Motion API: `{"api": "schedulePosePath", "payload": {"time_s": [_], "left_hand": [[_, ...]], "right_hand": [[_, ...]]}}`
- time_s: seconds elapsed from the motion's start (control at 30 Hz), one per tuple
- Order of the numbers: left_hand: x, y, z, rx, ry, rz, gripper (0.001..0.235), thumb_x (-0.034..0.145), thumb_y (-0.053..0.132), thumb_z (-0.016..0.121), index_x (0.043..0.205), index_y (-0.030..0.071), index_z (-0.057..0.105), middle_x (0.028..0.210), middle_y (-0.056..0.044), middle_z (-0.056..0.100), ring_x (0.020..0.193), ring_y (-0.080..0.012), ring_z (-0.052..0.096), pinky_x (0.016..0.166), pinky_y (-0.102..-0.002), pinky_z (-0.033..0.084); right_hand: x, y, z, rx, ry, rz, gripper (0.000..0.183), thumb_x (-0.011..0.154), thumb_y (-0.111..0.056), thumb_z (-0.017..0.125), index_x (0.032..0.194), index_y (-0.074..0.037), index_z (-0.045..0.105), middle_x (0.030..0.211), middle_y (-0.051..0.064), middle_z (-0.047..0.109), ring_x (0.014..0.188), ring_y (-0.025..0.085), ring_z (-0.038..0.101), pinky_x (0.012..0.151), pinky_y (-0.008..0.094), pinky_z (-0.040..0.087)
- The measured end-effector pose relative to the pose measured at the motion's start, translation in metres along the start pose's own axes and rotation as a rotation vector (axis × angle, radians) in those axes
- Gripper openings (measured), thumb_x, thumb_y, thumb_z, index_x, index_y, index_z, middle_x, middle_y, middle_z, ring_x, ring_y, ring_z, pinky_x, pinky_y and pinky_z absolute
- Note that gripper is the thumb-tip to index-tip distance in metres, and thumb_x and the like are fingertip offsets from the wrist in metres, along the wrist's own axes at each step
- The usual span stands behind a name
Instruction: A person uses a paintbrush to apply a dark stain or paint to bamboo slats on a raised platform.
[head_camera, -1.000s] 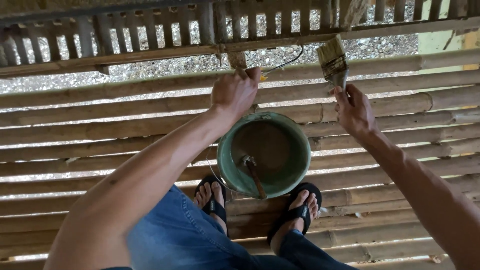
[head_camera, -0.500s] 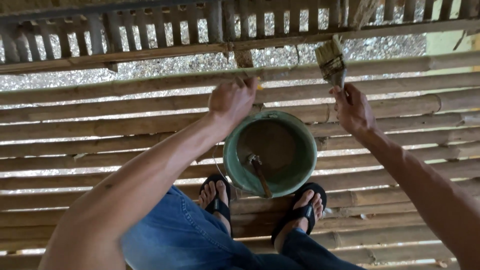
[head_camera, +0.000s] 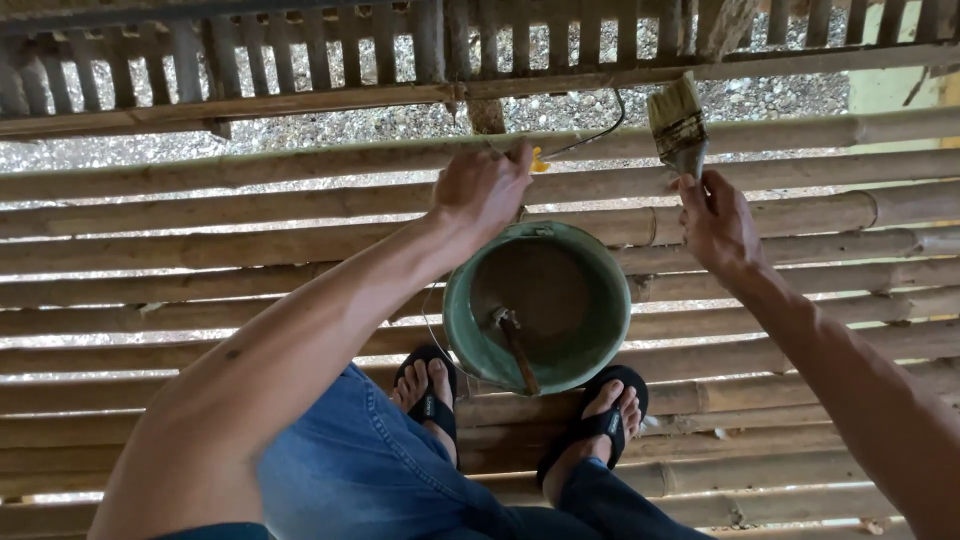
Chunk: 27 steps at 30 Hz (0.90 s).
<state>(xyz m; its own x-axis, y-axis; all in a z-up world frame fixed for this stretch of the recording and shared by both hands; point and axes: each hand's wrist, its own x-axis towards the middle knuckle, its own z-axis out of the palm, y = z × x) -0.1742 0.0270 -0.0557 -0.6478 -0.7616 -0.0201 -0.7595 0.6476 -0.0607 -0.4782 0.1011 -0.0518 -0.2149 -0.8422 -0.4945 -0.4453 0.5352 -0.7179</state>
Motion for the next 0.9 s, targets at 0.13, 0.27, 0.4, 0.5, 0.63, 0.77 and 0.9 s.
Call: {"api": "schedulePosePath", "payload": {"time_s": [0.13,0.27,0.4,0.5,0.63,0.77,0.9], "left_hand": [[0.004,0.002,0.002,0.018,0.038,0.008,0.026,0.096,0.034,0.063,0.094,0.009,0.055,0.066,-0.011,0.068,0.06,-0.029,0.073,0.047,-0.045,0.058],[0.006,0.006,0.017,0.014,0.076,-0.009,0.028,0.097,0.035,0.063,0.095,0.008,0.054,0.066,-0.012,0.066,0.06,-0.0308,0.072,0.047,-0.047,0.057],[-0.021,0.0,-0.062,-0.14,-0.122,-0.044,0.027,0.103,0.03,0.052,0.115,0.006,0.054,0.073,-0.016,0.072,0.068,-0.0344,0.075,0.054,-0.053,0.06],[-0.033,-0.009,-0.061,-0.165,-0.236,-0.06,0.026,0.105,0.03,0.047,0.112,0.005,0.052,0.077,-0.014,0.074,0.071,-0.0319,0.077,0.061,-0.051,0.061],[-0.02,-0.007,-0.078,-0.218,-0.207,-0.022,0.027,0.106,0.03,0.048,0.112,0.005,0.054,0.077,-0.016,0.074,0.074,-0.0365,0.077,0.064,-0.054,0.06],[0.005,0.001,-0.025,-0.243,-0.145,0.017,0.03,0.104,0.034,0.049,0.109,0.005,0.054,0.081,-0.02,0.075,0.078,-0.039,0.077,0.066,-0.055,0.059],[0.012,0.001,-0.017,-0.275,-0.158,0.008,0.03,0.104,0.032,0.05,0.113,0.003,0.053,0.084,-0.02,0.075,0.08,-0.0398,0.076,0.064,-0.058,0.059]], "right_hand": [[0.008,0.008,0.0,-0.026,0.013,-0.015,0.039,0.117,-0.041,0.044,0.118,-0.008,0.064,0.071,0.003,0.053,0.059,0.015,0.053,0.056,0.033,0.043],[0.023,0.029,0.004,-0.162,0.015,0.0,0.04,0.116,-0.046,0.043,0.123,-0.014,0.066,0.076,0.004,0.06,0.065,0.019,0.06,0.063,0.038,0.048],[0.017,0.012,0.008,-0.09,0.018,-0.017,0.038,0.117,-0.042,0.043,0.119,-0.011,0.065,0.072,0.002,0.055,0.06,0.016,0.055,0.057,0.034,0.044],[0.009,0.006,0.01,-0.087,0.006,-0.002,0.039,0.116,-0.041,0.042,0.119,-0.009,0.065,0.071,0.003,0.055,0.058,0.015,0.054,0.055,0.034,0.042],[0.016,0.012,0.013,-0.068,0.02,-0.072,0.04,0.116,-0.042,0.044,0.116,-0.008,0.065,0.071,0.004,0.054,0.058,0.017,0.054,0.055,0.035,0.043],[0.009,0.023,0.011,-0.037,0.015,-0.224,0.042,0.119,-0.042,0.043,0.124,-0.007,0.064,0.076,0.003,0.054,0.059,0.017,0.054,0.059,0.036,0.044],[-0.004,0.006,0.003,-0.077,0.029,-0.051,0.04,0.117,-0.042,0.042,0.12,-0.009,0.065,0.073,0.001,0.054,0.06,0.015,0.054,0.056,0.034,0.041]]}}
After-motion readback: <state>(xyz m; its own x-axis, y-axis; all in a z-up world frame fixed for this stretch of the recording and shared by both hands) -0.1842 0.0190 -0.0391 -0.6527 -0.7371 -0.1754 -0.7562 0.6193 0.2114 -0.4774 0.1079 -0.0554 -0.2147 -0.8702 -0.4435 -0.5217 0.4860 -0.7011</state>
